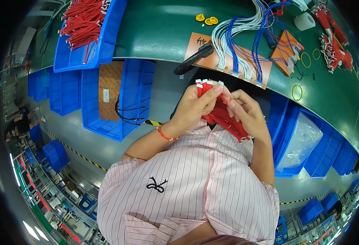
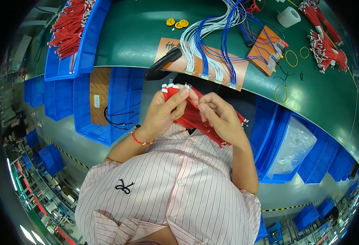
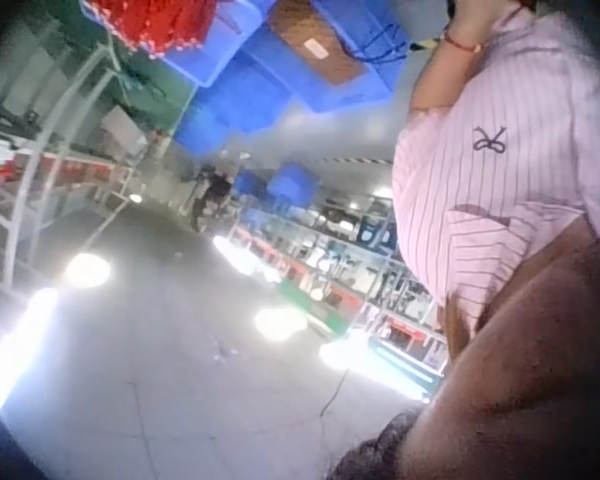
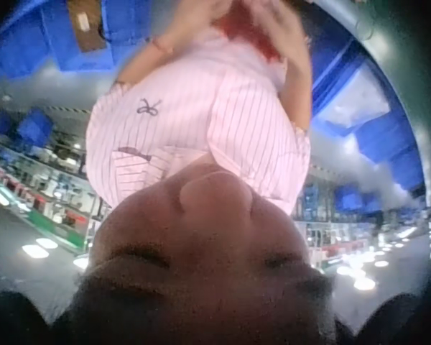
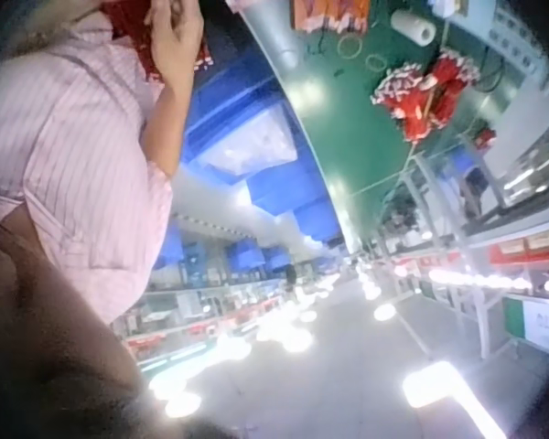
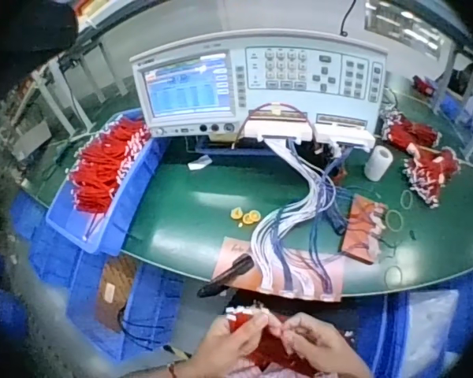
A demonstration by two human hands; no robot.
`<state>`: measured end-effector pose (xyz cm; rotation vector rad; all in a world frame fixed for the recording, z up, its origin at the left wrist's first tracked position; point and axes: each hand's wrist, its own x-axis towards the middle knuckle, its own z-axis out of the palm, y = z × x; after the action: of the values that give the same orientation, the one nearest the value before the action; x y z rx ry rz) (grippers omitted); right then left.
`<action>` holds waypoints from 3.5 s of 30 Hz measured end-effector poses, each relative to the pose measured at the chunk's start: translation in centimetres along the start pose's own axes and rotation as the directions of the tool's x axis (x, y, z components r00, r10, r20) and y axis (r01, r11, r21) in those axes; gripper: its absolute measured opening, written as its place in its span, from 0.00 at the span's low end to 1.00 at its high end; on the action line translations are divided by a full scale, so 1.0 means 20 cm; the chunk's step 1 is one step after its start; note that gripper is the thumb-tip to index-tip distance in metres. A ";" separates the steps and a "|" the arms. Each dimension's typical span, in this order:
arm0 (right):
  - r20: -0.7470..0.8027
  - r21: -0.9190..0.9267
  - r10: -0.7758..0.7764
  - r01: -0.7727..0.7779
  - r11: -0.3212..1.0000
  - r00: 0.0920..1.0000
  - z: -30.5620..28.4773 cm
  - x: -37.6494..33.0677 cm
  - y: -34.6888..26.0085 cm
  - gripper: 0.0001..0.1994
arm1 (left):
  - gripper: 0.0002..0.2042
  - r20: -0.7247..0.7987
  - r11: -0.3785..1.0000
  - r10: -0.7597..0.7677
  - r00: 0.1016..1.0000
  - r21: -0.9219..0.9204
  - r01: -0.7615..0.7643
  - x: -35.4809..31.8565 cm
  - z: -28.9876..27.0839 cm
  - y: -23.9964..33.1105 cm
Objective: The person is bundling, checking, and organizing groups of red and blue wires at an electronics assembly station.
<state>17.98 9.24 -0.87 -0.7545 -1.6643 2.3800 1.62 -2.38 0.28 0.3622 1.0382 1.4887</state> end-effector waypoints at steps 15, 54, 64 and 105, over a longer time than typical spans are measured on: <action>-0.204 0.322 -0.261 0.316 0.892 0.943 -0.24 -0.21 0.09 0.12 | 0.14 -0.195 0.961 0.180 0.964 0.243 -0.130 0.12 0.00 -0.01; -0.230 -0.691 -0.249 0.023 0.723 0.941 0.03 0.15 0.17 0.10 | 0.21 0.039 0.989 -0.066 0.997 -0.130 0.071 0.16 0.01 0.04; -0.231 -0.266 -0.117 0.053 0.962 0.966 0.03 0.17 0.19 0.06 | 0.21 0.151 0.946 -0.223 0.963 -0.203 0.251 0.03 0.03 0.01; -0.261 0.156 -0.109 0.153 0.976 0.959 -0.06 -0.09 0.05 0.12 | 0.15 -0.088 0.999 -0.026 0.996 0.021 0.028 0.13 -0.04 0.02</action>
<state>20.25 9.11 -1.54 -0.8450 -1.3423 2.1974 0.26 -0.21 -0.79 0.2999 1.1256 1.4809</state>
